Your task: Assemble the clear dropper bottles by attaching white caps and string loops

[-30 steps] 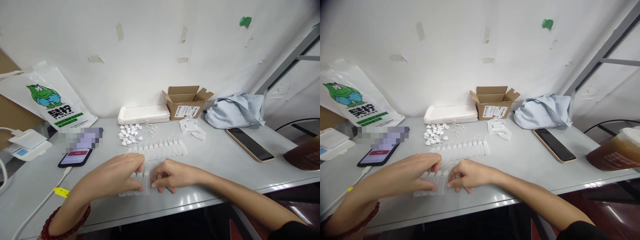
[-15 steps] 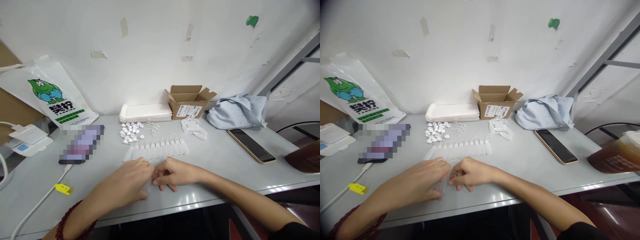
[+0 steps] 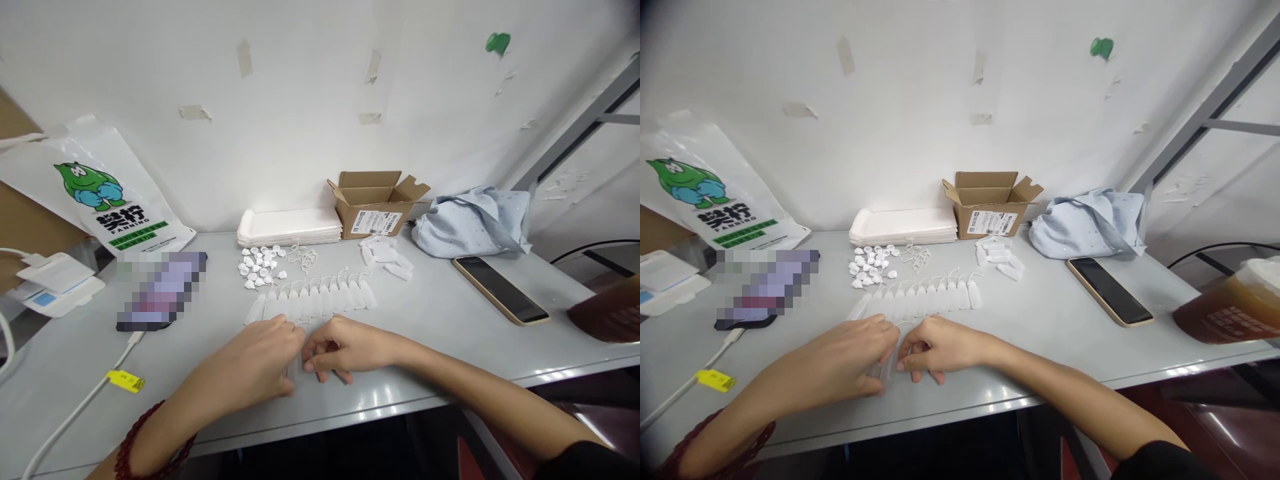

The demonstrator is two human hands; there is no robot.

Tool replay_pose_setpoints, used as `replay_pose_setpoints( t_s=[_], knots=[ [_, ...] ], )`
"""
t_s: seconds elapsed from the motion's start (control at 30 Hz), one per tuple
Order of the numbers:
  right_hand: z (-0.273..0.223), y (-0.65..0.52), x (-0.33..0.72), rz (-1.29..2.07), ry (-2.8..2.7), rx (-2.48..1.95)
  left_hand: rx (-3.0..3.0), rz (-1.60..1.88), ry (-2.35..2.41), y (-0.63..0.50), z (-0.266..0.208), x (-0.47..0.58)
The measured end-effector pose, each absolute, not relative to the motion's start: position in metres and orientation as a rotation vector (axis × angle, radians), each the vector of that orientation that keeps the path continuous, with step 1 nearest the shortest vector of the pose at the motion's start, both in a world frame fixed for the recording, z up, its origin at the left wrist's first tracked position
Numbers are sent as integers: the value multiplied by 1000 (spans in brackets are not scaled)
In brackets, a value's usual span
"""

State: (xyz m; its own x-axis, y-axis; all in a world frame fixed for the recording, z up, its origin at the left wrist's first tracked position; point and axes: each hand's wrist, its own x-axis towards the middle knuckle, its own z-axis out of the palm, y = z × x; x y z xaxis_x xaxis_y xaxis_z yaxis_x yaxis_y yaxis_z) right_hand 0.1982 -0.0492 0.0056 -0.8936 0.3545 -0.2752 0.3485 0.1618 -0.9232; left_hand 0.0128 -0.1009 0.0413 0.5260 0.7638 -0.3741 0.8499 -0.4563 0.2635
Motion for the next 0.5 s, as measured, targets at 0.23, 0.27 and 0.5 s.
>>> replay_pose_setpoints(
  t_s=[0.23,0.27,0.5],
  knots=[
    [5,-49,198,1893,-2400,-730,2337,-282,1325,-100,40,12],
    [5,-49,198,1891,-2402,-729,2333,-271,1324,-101,40,11],
    [11,-44,204,1879,-2309,-748,2180,80,1404,-83,41,7]
  ],
)
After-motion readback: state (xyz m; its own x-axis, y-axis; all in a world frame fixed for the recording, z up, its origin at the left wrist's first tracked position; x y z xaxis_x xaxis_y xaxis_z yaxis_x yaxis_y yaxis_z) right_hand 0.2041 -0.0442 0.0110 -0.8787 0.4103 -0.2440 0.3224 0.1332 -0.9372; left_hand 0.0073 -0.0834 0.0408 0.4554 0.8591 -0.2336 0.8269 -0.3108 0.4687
